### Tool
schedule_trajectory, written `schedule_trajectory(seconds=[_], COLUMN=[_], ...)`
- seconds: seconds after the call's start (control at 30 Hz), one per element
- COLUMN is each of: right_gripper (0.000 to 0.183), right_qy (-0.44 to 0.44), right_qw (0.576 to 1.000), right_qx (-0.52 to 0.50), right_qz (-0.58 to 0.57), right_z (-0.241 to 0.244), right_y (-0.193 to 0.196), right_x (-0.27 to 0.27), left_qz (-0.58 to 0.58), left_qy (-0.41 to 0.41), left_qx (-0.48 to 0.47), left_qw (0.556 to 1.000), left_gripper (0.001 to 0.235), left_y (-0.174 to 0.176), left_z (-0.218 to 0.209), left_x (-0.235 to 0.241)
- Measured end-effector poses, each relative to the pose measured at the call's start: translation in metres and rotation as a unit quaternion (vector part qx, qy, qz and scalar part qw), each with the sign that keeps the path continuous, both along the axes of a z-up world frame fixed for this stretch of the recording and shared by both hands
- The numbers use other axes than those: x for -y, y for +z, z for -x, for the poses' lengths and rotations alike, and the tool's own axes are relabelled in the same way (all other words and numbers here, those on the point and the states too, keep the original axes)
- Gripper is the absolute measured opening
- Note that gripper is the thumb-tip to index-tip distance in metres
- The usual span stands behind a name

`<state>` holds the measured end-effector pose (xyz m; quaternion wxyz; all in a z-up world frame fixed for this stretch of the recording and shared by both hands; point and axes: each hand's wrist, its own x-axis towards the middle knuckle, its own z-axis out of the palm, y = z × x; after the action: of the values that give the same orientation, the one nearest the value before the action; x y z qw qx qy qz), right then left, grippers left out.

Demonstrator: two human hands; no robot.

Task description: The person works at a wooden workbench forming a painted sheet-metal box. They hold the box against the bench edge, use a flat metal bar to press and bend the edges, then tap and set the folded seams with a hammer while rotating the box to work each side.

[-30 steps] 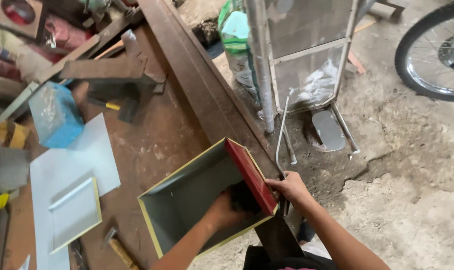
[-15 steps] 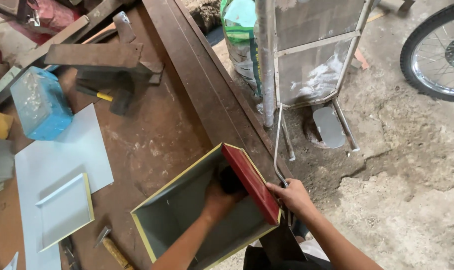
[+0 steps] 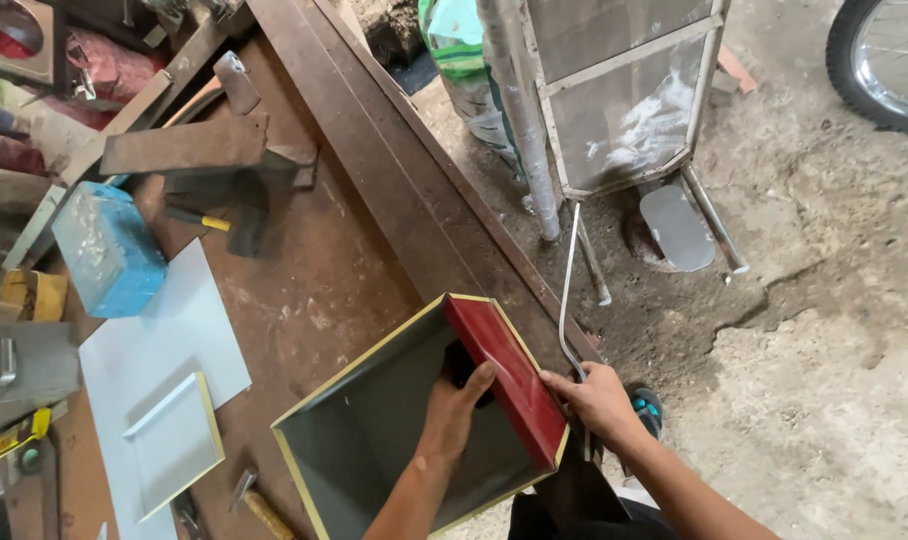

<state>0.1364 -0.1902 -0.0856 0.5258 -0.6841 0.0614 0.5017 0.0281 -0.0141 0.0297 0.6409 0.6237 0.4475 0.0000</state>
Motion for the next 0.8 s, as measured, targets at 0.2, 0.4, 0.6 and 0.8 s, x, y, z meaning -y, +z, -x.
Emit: schedule_trajectory(seconds=[0.2,0.4,0.6,0.8], right_gripper=[0.046,0.052,0.053,0.063], right_qy=[0.011,0.066,0.052,0.111], right_qw=[1.0,0.994,0.997,0.982], right_qx=[0.019,0.075,0.035,0.107], right_qz=[0.0,0.05,0.053,0.105], right_z=[-0.004,-0.009,-0.007,-0.021], right_y=[-0.001,-0.001,-0.006,0.007], right_x=[0.001,0.005,0.004,0.002], left_qz=[0.014,-0.424,-0.35,0.074], left_qy=[-0.029,-0.32,-0.136,0.023], left_qx=[-0.007,-0.129,-0.109,-0.035], left_qw=[0.999,0.837,0.921,0.996], left_gripper=[0.061,0.045,0.077,0.083], left_y=[-0.025,-0.064,-0.045,0.009], left_z=[0.03,0.019,0.005,-0.002], left_x=[-0.008,-0.008,-0.015,-0.026])
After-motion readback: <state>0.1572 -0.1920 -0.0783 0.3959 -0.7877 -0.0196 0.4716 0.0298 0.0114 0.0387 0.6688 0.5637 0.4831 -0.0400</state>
